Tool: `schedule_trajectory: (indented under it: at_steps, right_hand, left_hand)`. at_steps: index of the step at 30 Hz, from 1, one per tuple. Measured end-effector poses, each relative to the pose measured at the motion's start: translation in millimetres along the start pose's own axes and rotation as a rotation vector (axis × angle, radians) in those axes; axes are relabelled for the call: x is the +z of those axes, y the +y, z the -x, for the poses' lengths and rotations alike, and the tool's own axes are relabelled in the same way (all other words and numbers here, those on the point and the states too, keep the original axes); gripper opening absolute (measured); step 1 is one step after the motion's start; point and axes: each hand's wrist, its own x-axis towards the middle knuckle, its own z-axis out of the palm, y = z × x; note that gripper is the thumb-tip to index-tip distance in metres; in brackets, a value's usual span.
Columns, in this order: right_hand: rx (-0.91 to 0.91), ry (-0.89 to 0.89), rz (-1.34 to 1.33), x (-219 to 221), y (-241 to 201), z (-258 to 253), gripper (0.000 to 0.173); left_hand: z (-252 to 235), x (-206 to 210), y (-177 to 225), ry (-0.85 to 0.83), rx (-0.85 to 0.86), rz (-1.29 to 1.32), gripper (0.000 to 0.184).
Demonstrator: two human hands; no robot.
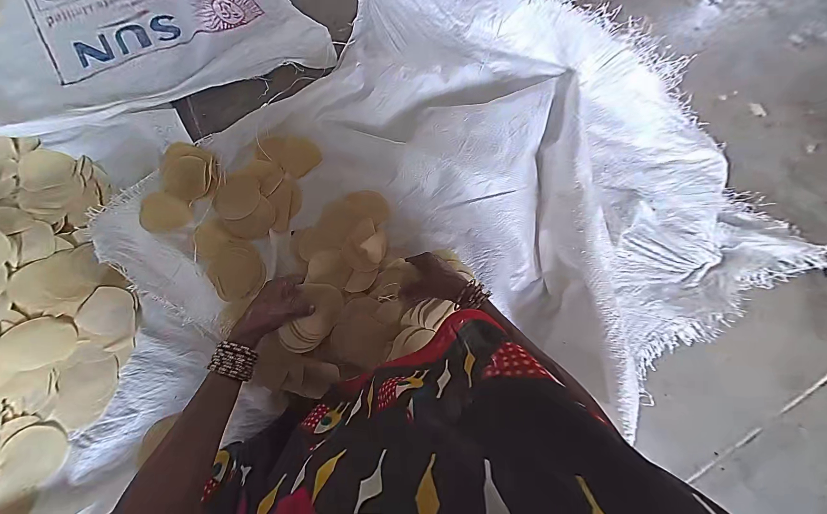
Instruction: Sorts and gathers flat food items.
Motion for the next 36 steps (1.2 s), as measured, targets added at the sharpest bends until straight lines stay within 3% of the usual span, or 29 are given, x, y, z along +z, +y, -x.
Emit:
schedule_trajectory:
  at_steps: [3,5,7,9,11,12,14,15,18,20,23,25,26,28,30,31,36]
  right_hand:
    - [-0.092,0.186,-0.41,-17.9,-18.6,22.2,0.032]
    - [-0.274,0.317,-0.73,-33.8,-30.0,40.0,0.027]
    - [-0.454,0.363,-0.927,-47.1,-36.2,51.6,0.029]
    - [-0.514,0.335,-1.016,-51.7,-31.9,50.7,0.029]
    - [-0.359,0.377,-0.925,-42.0,-15.3,35.5,0.025]
    - [-0.216,0.425,-0.75,-35.1,-3.5,24.0,0.025]
    - [0.13,0.449,-0.298,-24.2,11.1,6.8,0.04]
    - [0.198,0.45,-0.231,-24.8,14.1,1.5,0.047]
    - [0.115,0.555,-0.385,-22.4,2.3,19.1,0.039]
    - [-0.055,0.566,-0.608,-32.6,-29.9,34.0,0.028]
    - [-0.268,0.39,-0.903,-22.4,-67.0,48.3,0.022]
    - [-0.302,0.233,-0.97,-5.4,-79.4,37.3,0.023]
    - [-0.286,0.173,-0.96,7.9,-80.3,25.3,0.023]
    - [-0.173,0.158,-0.728,41.7,-69.0,-6.8,0.032]
    - [-0.028,0.141,-0.368,67.8,-53.9,-26.2,0.061]
    - [-0.005,0.129,-0.254,73.3,-53.4,-27.1,0.067]
    - [-0.087,0.067,-0.24,59.7,-55.3,-28.3,0.055]
  left_hand:
    - [7.9,-1.9,30.4,0.211,0.056,0.394,0.039]
    - [12.0,-7.8,53.0,0.393,0.12,0.665,0.04]
    - [11.9,-10.7,67.1,0.487,0.196,0.868,0.03]
    - [7.4,-5.4,72.3,0.512,0.172,0.959,0.023]
    - [-1.2,8.7,63.5,0.513,-0.015,0.858,0.018]
    - [-7.0,17.9,51.2,0.477,-0.115,0.727,0.025]
    - [-14.5,36.0,19.5,0.412,-0.242,0.461,0.037]
    - [-18.4,39.8,11.9,0.418,-0.268,0.388,0.037]
    - [-10.1,41.1,10.1,0.42,-0.311,0.369,0.038]
    - [-14.8,35.2,14.1,0.431,-0.209,0.451,0.04]
    - [-12.1,41.4,14.3,0.436,-0.174,0.569,0.048]
    - [-13.4,46.0,13.5,0.463,-0.161,0.605,0.036]
    - [-11.8,48.8,15.2,0.49,-0.159,0.625,0.03]
    - [-6.1,51.8,17.4,0.508,-0.162,0.74,0.048]
    - [-2.3,54.8,15.5,0.444,-0.103,0.775,0.055]
    - [0.2,56.2,16.1,0.427,-0.103,0.726,0.059]
    - [7.5,56.0,29.7,0.491,-0.203,0.669,0.08]
